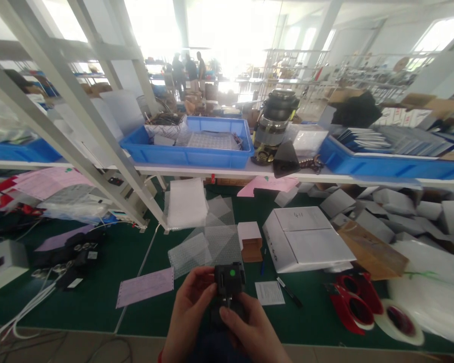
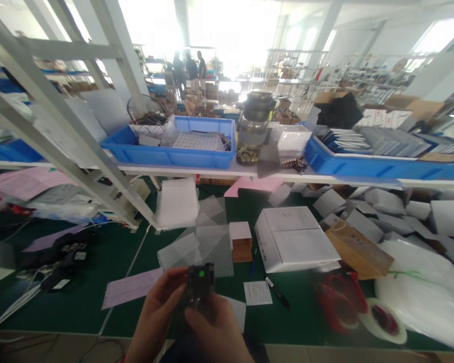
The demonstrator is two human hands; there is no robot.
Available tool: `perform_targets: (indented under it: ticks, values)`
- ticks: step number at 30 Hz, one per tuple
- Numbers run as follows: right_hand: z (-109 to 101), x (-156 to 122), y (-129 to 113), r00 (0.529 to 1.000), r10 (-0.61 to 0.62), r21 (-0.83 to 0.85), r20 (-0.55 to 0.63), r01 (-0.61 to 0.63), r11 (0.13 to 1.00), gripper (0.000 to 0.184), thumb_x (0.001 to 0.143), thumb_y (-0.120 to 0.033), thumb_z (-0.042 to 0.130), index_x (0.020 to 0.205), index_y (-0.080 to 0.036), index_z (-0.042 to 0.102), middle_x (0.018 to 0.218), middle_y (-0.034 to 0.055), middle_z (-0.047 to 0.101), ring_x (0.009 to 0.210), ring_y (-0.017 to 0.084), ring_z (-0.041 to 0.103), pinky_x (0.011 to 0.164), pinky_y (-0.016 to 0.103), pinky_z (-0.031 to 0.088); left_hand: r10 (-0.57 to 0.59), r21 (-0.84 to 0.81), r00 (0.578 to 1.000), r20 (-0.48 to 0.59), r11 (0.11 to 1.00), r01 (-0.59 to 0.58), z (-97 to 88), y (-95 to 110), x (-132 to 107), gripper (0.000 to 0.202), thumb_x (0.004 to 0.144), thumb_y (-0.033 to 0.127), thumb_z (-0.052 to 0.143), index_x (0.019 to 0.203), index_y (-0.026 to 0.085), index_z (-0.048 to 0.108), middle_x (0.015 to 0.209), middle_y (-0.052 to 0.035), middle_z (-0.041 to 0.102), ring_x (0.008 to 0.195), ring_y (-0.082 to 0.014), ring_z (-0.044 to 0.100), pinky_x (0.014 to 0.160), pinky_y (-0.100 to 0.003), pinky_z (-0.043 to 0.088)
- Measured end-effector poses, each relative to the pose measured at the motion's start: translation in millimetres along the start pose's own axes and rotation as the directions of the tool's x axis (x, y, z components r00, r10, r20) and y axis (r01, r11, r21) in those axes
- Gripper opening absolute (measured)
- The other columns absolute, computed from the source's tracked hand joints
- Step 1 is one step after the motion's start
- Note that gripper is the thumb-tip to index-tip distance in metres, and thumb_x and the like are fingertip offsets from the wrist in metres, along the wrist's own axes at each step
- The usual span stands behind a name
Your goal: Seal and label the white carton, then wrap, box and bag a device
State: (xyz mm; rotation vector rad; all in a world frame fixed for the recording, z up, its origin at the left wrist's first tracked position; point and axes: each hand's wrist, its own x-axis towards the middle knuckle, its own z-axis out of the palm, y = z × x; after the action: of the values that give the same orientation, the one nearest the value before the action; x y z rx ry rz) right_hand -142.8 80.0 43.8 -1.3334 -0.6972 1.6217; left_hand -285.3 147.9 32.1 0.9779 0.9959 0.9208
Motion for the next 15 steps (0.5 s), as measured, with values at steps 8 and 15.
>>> perform_targets:
  ticks: [8, 15]
  values:
    - [3, -1, -2, 0.996, -0.012, -0.059, -0.091, 0.007, 0.998, 0.051, 0.073, -0.054, 0.078, 0.107, -0.017, 0.071, 0.063, -0.0017, 0.056, 0.056, 0.014, 0.05, 0.057, 0.026, 0.044, -0.008, -0.066, 1.0, 0.014, 0.998, 0.008, 2.9, 2, 0, 0.032, 0.081, 0.038, 0.078, 0.108, 0.023, 0.071, 0.108, -0.005, 0.074, 0.102, -0.0221, 0.068, 0.087, -0.028, 0.055]
    - [2, -5, -11, 0.997, 0.063, 0.217, -0.036, -0.054, 0.975, 0.053, 0.066, -0.057, 0.083, 0.099, -0.018, 0.069, 0.063, -0.0047, 0.052, 0.048, 0.007, 0.036, 0.047, 0.021, 0.03, -0.002, -0.114, 0.999, 0.032, 0.993, 0.006, 7.2, 2, 2, 0.03, 0.081, 0.034, 0.079, 0.108, 0.024, 0.07, 0.107, -0.0044, 0.073, 0.101, -0.0213, 0.067, 0.085, -0.026, 0.054]
